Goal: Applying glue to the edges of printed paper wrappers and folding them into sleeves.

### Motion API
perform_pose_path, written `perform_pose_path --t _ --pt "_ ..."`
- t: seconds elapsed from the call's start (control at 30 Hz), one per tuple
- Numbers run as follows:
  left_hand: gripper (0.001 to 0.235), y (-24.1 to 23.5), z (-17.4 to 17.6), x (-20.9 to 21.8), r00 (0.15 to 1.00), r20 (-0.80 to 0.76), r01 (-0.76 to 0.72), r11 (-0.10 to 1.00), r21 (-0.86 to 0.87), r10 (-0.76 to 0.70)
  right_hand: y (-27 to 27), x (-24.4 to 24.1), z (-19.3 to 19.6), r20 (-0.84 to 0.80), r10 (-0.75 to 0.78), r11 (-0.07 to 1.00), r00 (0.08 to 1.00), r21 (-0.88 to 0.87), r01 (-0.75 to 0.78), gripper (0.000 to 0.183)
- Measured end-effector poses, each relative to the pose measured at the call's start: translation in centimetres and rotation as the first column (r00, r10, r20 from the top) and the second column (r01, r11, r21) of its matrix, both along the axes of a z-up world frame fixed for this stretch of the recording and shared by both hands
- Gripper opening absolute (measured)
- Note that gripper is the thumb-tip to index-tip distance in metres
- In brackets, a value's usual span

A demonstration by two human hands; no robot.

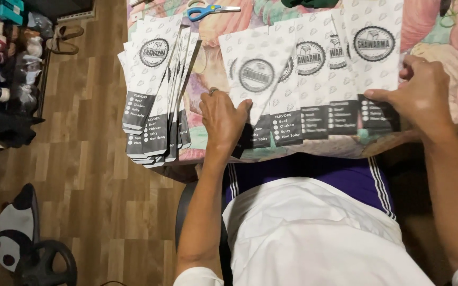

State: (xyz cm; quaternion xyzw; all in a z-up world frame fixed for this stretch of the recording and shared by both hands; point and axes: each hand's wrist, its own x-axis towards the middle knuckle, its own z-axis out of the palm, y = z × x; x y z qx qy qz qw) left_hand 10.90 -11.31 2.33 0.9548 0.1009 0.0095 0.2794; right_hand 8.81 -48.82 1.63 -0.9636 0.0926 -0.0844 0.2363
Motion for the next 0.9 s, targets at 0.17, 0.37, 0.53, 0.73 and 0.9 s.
perform_pose_path --t 0.17,0.37,0.53,0.73,0.9 --pt "0.062 -1.9 -1.2 0.3 0.998 0.062 0.016 0.996 0.083 -0.021 3.1 -0.2 1.4 -0.090 -0.013 0.971 0.996 0.235 0.034 0.081" --pt "0.092 -2.7 -1.7 -0.2 0.993 0.106 0.028 0.986 0.162 -0.046 5.9 -0.8 5.2 -0.136 -0.071 0.803 0.988 0.580 0.137 0.053" --pt "0.081 -2.7 -2.0 0.0 0.999 0.010 0.044 0.996 0.077 -0.045 5.1 -0.5 4.3 -0.082 -0.100 0.506 0.992 0.854 0.121 0.039" --pt "0.062 -4.7 -1.0 -0.4 0.993 0.100 0.055 0.997 0.044 -0.060 7.0 -0.7 4.4 -0.154 0.163 0.987 0.975 0.017 -0.162 0.048" --pt "0.072 -5.6 -1.5 0.1 0.995 0.096 -0.002 0.984 0.176 -0.015 9.8 0.6 4.9 -0.276 0.016 0.989 0.961 0.145 0.025 0.092"
